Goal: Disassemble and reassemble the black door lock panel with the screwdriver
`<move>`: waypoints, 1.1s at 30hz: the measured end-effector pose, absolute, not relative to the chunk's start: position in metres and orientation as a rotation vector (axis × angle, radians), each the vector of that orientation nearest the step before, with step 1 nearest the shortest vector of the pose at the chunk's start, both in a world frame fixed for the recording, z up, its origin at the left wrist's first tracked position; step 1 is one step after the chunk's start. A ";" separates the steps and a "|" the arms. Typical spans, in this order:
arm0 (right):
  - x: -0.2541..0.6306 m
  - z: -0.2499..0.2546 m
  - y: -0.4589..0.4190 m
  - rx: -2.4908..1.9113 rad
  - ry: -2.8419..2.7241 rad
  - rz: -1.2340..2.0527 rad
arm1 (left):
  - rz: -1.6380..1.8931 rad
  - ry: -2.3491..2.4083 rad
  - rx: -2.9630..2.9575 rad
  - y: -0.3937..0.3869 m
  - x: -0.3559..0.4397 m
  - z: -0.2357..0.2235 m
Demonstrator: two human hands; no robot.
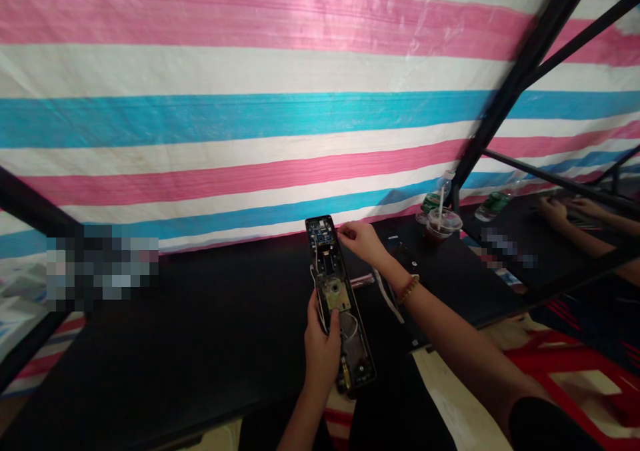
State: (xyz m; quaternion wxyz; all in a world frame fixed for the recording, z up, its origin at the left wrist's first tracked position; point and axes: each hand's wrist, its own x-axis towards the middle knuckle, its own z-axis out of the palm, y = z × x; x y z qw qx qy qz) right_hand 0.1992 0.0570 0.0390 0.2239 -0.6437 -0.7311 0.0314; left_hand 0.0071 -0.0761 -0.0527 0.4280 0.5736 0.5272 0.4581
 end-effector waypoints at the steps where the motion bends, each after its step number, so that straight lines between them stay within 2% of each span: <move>1: 0.194 0.042 0.054 -1.736 -2.060 0.087 | 1.147 1.316 1.437 -0.076 0.007 -0.052; 19: 0.166 0.044 0.045 -1.828 -2.264 -0.132 | 1.179 1.214 1.412 -0.080 0.007 -0.053; 33: 0.170 0.041 0.054 -1.783 -2.269 -0.054 | 1.217 1.178 1.394 -0.085 0.008 -0.057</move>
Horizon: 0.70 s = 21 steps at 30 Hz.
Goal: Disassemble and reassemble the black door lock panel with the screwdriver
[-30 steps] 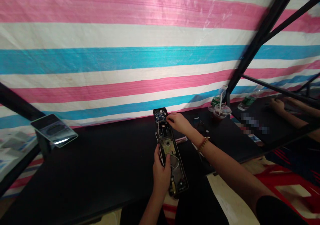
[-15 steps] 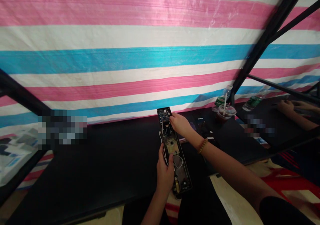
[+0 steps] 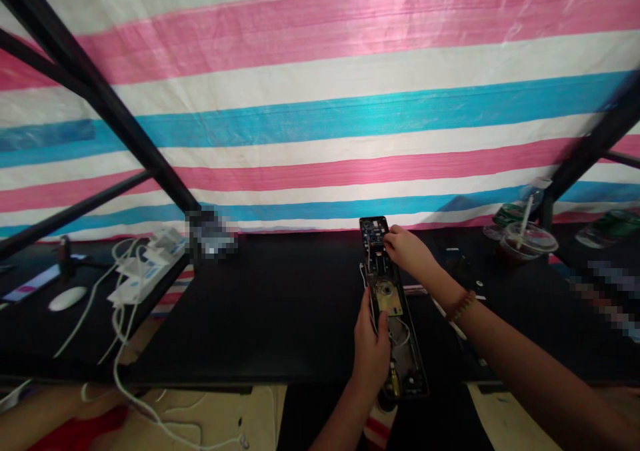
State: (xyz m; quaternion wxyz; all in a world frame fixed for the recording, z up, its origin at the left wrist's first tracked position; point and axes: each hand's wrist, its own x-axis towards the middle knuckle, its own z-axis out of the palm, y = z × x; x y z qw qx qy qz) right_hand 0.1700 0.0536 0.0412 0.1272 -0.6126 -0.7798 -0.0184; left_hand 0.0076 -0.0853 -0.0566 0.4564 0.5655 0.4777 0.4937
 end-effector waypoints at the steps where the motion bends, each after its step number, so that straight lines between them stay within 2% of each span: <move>1: 0.169 0.039 0.054 -1.802 -2.240 -0.057 | 1.215 1.177 1.397 -0.085 0.007 -0.057; 14: 0.165 0.035 0.034 -1.722 -2.090 -0.036 | 1.201 1.199 1.437 -0.083 0.002 -0.045; 21: 0.160 0.010 -0.060 -1.472 -1.649 0.147 | 1.155 1.726 1.801 -0.044 -0.103 -0.036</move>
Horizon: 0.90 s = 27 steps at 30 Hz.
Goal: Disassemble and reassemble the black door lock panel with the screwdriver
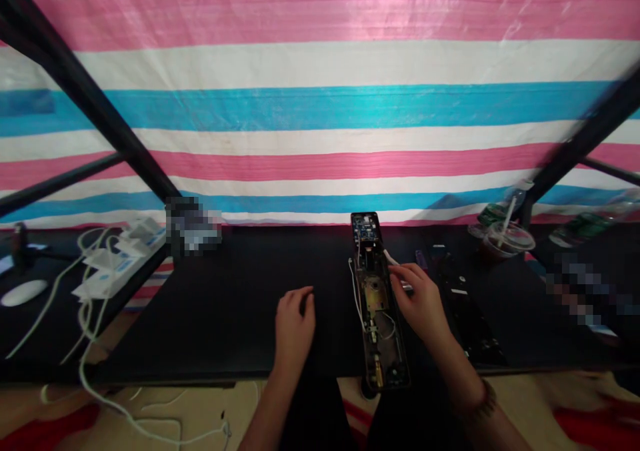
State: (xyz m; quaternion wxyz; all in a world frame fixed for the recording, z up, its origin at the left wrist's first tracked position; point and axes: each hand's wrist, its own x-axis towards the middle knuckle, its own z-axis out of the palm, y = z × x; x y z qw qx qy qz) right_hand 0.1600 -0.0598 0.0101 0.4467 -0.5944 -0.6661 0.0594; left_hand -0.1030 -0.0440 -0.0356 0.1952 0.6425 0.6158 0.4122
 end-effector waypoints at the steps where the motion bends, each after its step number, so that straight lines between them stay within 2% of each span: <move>1: 0.159 0.005 -0.073 -1.470 -1.613 0.185 | 1.088 1.791 1.852 -0.036 -0.117 -0.037; 6: 0.180 -0.024 -0.110 -1.595 -1.402 0.165 | 0.800 1.686 2.054 -0.019 -0.139 -0.048; 10: 0.210 -0.034 -0.117 -1.701 -1.322 0.113 | 0.921 1.690 2.014 -0.023 -0.115 -0.045; 13: 0.214 -0.028 -0.117 -1.684 -1.344 0.122 | 1.073 1.580 1.811 -0.015 -0.083 -0.034; 20: 0.163 0.000 -0.090 -1.489 -1.587 0.278 | 1.067 1.365 1.517 0.031 -0.011 -0.023; 27: 0.134 0.027 -0.023 -1.685 -1.880 0.054 | 1.102 1.296 1.168 0.011 -0.006 -0.040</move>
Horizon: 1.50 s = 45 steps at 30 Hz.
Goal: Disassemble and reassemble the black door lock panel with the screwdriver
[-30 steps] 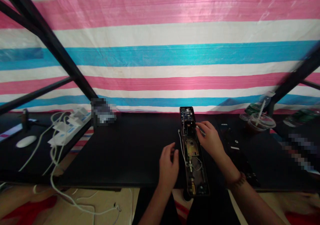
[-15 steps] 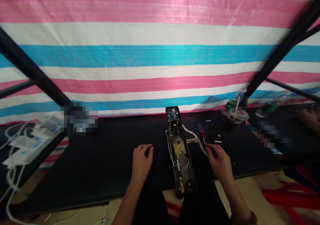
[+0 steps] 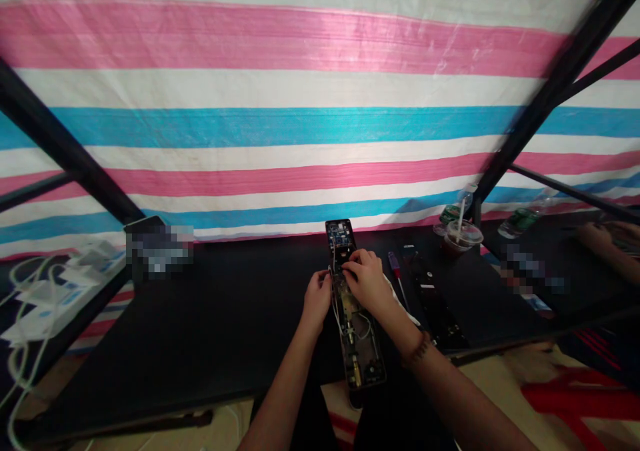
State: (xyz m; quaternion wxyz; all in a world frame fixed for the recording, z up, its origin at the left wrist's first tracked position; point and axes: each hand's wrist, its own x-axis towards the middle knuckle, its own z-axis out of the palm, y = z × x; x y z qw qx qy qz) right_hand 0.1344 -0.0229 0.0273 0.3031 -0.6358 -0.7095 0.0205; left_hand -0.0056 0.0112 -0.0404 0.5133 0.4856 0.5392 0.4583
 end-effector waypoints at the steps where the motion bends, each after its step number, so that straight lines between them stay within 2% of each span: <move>1: 0.131 0.028 -0.015 -1.715 -1.906 0.047 | 1.121 1.275 1.129 0.003 -0.004 -0.041; 6: 0.120 0.018 0.005 -1.720 -1.912 0.132 | 1.239 1.200 1.043 -0.034 0.011 -0.043; 14: 0.130 0.006 0.010 -1.744 -1.784 0.375 | 1.382 1.284 1.293 -0.048 0.018 -0.048; 21: 0.131 -0.001 0.005 -1.638 -1.816 0.244 | 1.357 1.343 1.375 -0.047 0.015 -0.049; 45: 0.128 0.003 0.002 -1.678 -1.932 0.175 | 1.426 1.292 1.360 -0.053 0.018 -0.049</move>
